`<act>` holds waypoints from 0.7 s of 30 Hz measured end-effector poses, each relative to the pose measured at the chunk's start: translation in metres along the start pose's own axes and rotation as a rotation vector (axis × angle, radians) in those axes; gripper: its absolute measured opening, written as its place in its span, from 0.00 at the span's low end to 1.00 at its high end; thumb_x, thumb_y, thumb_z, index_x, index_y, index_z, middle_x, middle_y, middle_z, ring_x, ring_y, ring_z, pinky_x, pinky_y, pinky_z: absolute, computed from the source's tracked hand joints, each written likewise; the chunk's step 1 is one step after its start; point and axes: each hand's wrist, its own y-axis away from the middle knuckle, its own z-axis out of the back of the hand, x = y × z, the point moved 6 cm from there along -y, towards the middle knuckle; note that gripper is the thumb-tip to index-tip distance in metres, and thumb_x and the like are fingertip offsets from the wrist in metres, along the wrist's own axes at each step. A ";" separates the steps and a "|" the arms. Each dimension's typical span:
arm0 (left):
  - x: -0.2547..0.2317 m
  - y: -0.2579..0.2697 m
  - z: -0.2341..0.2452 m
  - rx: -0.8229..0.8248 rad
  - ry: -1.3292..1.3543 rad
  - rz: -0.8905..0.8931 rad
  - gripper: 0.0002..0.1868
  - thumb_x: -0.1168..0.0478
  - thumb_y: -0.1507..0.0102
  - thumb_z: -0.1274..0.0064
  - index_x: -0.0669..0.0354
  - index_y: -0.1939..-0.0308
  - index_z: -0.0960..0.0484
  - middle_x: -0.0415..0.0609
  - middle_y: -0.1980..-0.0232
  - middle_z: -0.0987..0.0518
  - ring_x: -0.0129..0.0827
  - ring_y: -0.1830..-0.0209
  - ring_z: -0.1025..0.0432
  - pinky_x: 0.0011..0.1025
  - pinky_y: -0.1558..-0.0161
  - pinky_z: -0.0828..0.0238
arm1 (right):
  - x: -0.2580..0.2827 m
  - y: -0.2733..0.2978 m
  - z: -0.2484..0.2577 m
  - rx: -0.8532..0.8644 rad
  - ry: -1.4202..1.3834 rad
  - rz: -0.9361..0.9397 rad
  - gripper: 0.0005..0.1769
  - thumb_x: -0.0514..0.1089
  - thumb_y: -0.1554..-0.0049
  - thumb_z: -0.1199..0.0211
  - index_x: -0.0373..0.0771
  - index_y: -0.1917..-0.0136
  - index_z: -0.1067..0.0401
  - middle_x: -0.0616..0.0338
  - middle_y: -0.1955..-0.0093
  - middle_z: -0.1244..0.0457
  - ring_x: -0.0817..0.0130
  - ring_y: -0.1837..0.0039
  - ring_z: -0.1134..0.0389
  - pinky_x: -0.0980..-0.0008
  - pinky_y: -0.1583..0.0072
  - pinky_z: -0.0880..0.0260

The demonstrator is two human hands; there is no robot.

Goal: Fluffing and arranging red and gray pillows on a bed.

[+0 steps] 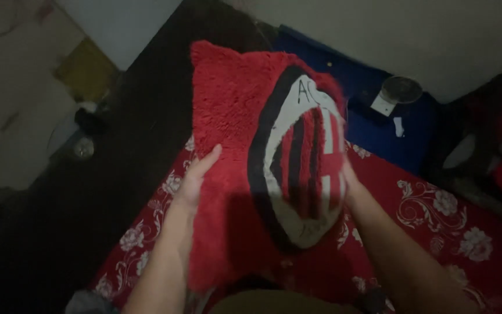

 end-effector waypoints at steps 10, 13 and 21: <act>-0.016 -0.040 -0.047 -0.251 -1.439 -0.202 0.43 0.36 0.36 0.51 0.62 0.27 0.35 0.65 0.28 0.30 0.55 0.28 0.35 0.45 0.29 0.40 | 0.067 0.143 -0.017 0.113 -0.803 0.114 0.43 0.67 0.39 0.46 0.42 0.20 0.44 0.50 0.22 0.45 0.50 0.26 0.42 0.50 0.29 0.38; 0.010 -0.034 -0.127 -0.107 -1.473 -0.521 0.35 0.41 0.28 0.61 0.56 0.23 0.38 0.62 0.21 0.41 0.55 0.20 0.48 0.54 0.26 0.58 | 0.040 0.163 0.016 -0.643 -0.452 0.026 0.45 0.60 0.42 0.36 0.36 0.23 0.51 0.48 0.25 0.40 0.55 0.25 0.37 0.53 0.28 0.36; 0.158 -0.105 -0.176 0.435 -1.353 -0.204 0.45 0.29 0.33 0.78 0.39 0.16 0.62 0.53 0.13 0.68 0.51 0.15 0.73 0.61 0.24 0.73 | 0.040 0.250 0.053 -0.639 -0.465 0.455 0.33 0.48 0.48 0.32 0.39 0.31 0.32 0.58 0.37 0.32 0.63 0.40 0.30 0.61 0.39 0.29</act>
